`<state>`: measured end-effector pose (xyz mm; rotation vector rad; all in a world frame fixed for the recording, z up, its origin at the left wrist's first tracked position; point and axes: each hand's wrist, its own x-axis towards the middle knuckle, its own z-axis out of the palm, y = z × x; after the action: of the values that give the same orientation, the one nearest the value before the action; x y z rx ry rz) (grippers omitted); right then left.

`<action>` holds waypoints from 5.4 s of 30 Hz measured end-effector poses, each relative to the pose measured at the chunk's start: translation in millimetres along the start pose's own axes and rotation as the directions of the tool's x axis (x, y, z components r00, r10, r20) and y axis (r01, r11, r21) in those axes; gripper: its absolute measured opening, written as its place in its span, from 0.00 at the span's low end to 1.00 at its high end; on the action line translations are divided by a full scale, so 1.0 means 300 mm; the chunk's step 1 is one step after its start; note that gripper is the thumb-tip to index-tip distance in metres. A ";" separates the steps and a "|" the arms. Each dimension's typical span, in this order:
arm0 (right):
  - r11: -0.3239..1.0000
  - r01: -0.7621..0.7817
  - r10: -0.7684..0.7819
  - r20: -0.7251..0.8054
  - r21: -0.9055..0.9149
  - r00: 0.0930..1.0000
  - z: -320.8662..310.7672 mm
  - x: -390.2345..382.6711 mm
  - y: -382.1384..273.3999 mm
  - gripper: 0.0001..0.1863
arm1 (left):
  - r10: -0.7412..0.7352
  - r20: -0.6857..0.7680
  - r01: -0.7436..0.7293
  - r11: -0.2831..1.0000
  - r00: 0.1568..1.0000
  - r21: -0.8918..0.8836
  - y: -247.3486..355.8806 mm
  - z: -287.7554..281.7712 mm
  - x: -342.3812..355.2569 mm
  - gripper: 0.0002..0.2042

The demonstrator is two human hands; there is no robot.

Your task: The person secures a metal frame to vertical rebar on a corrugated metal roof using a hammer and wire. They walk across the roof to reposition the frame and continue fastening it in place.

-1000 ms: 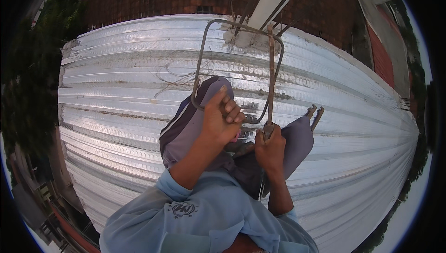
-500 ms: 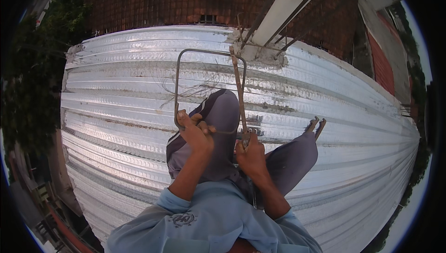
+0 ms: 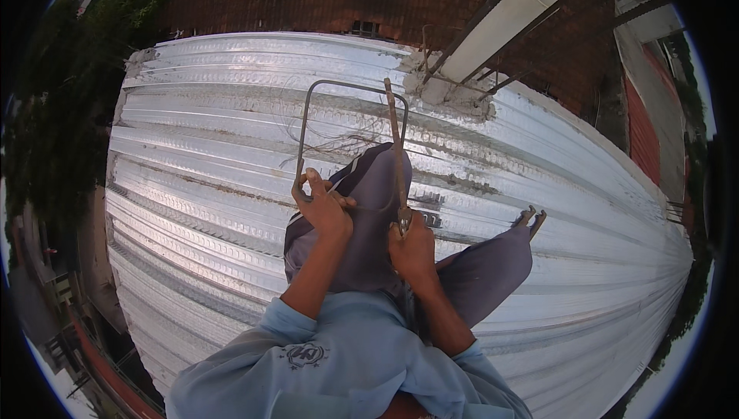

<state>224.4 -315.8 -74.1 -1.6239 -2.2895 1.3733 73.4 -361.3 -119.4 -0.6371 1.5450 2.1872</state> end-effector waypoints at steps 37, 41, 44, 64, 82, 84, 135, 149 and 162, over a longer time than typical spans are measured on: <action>0.989 0.148 -0.150 0.082 0.020 0.985 -0.029 -0.019 0.082 0.20 | 0.322 0.671 -0.687 -0.079 0.668 0.722 0.068 -0.077 0.230 0.16; 0.993 0.114 -0.113 0.069 -0.005 0.991 -0.040 -0.030 0.073 0.18 | 0.295 0.671 -0.700 -0.015 0.680 0.714 0.062 -0.065 0.231 0.16; 0.996 0.094 -0.092 0.094 -0.012 0.991 -0.040 -0.030 0.093 0.19 | 0.307 0.681 -0.721 0.023 0.665 0.693 0.044 -0.065 0.240 0.17; 0.655 -0.201 -0.003 0.269 0.728 0.963 -0.158 0.049 -0.016 0.17 | 0.364 0.675 -0.759 0.174 0.642 0.628 -0.006 0.430 0.383 0.15; 0.729 -0.145 -0.041 0.255 0.668 0.966 -0.142 0.007 -0.050 0.13 | 0.346 0.751 -0.718 -0.246 0.562 0.651 0.051 0.374 0.450 0.16; 0.653 -0.197 -0.056 0.306 0.731 0.950 -0.139 -0.005 -0.045 0.13 | 0.392 0.761 -0.757 -0.207 0.516 0.620 0.071 0.368 0.451 0.15; 0.818 -0.095 -0.003 0.169 0.567 0.986 -0.227 0.010 0.028 0.09 | 0.544 0.728 -0.896 0.113 0.417 0.429 0.133 0.399 0.357 0.14; 0.681 0.040 -0.135 0.072 0.731 0.988 -0.329 -0.201 0.087 0.07 | 0.683 0.730 -0.998 -0.021 0.033 0.066 0.274 0.490 0.050 0.06; -0.218 -0.425 -0.537 0.255 0.879 0.804 -0.357 -0.241 0.120 0.07 | 0.623 0.771 -0.981 -0.195 -0.134 -0.013 0.247 0.479 0.050 0.04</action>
<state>335.0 -300.5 0.3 -0.2851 -0.2382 2.7016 -0.1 -248.1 -29.0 1.9460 2.4627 1.6936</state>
